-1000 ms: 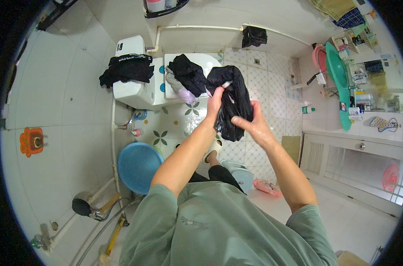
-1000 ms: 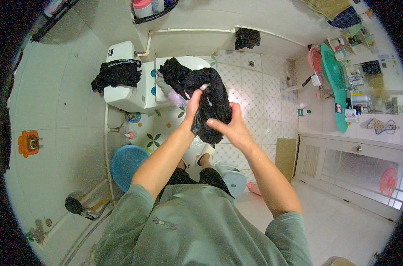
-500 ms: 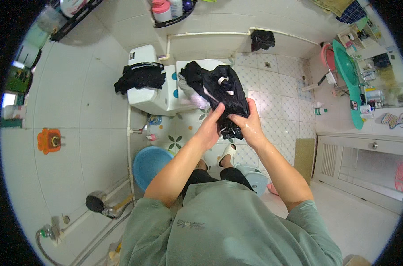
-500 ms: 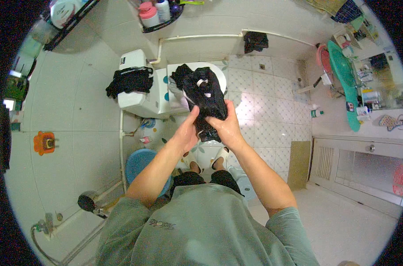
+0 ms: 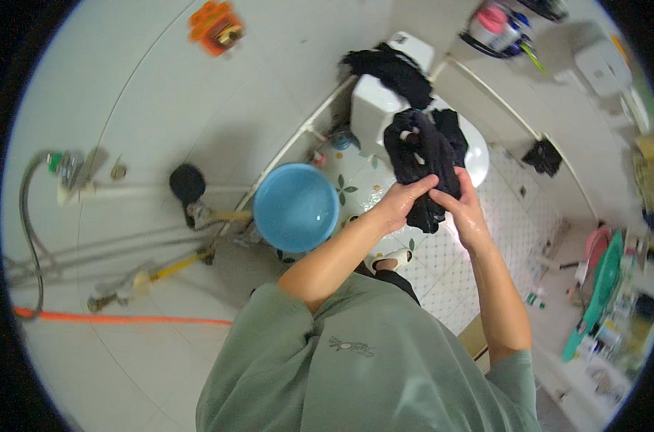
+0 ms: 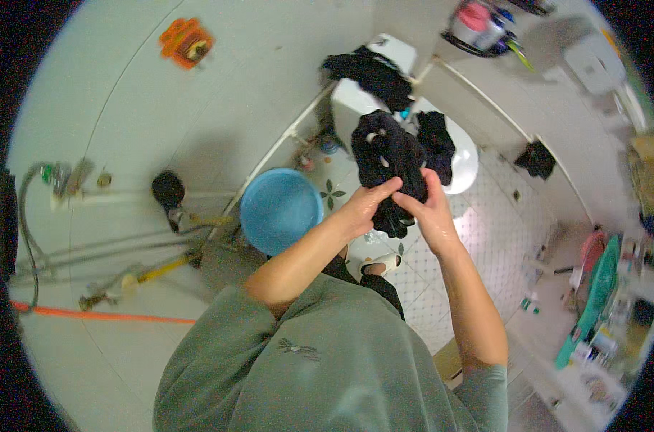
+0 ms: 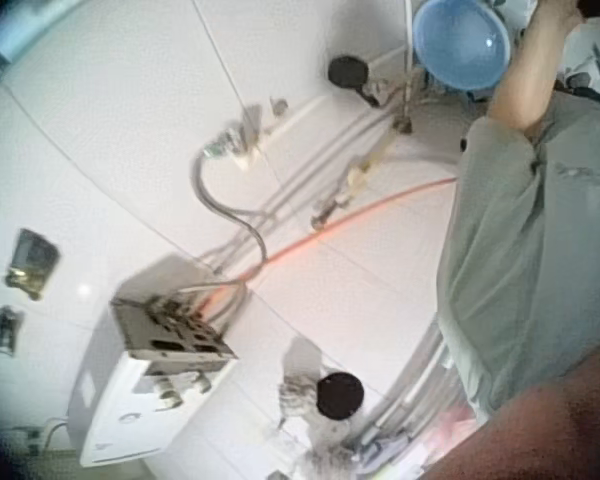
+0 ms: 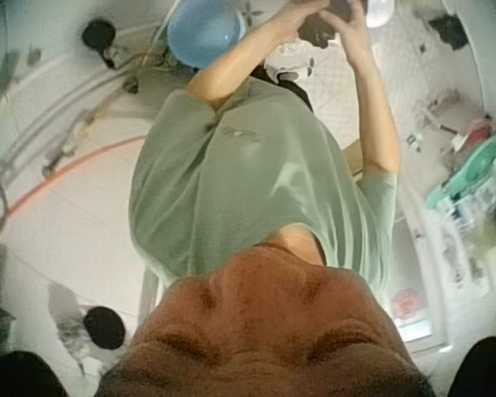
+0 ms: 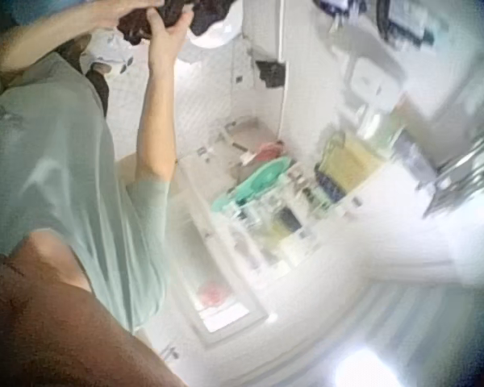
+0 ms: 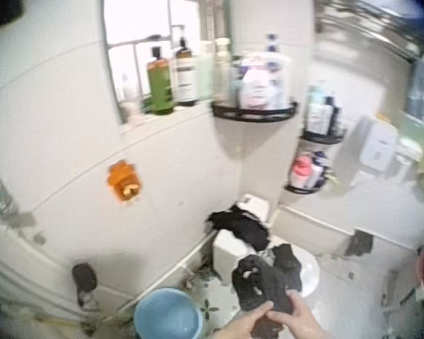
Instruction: The person washes clothes by scrubbing and wringing them out by hand in a basin of water, places washed garments onto the toilet, and scrubs additional clothing in the basin.
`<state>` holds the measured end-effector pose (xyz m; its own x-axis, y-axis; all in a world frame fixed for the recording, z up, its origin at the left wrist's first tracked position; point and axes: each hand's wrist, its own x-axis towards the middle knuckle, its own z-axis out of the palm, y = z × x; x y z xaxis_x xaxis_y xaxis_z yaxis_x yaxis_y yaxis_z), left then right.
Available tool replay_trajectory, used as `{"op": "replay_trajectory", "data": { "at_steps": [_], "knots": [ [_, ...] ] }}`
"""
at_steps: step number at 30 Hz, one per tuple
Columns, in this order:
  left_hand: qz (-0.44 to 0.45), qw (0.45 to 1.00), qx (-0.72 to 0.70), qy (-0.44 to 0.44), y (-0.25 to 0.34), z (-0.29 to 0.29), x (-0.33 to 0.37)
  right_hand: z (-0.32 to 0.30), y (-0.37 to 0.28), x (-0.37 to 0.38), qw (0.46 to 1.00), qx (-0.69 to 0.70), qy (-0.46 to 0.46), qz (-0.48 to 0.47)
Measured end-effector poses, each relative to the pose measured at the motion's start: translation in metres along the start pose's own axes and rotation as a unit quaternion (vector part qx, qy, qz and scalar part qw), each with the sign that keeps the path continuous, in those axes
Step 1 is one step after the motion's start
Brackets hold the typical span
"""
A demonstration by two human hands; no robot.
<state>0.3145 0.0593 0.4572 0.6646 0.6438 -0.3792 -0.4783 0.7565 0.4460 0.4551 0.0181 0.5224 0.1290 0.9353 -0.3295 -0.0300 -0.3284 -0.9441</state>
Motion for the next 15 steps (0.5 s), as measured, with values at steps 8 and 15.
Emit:
{"op": "replay_trajectory", "data": {
  "at_steps": [8,15],
  "knots": [
    [0.080,0.988,-0.086,0.101,0.038,-0.038,-0.027,0.048,-0.032,0.050,1.000,0.003,0.004,-0.030],
    [0.151,0.972,-0.133,0.125,0.046,-0.039,-0.012,0.103,-0.046,0.019,0.908,-0.345,-0.055,-0.234]
  ]
}}
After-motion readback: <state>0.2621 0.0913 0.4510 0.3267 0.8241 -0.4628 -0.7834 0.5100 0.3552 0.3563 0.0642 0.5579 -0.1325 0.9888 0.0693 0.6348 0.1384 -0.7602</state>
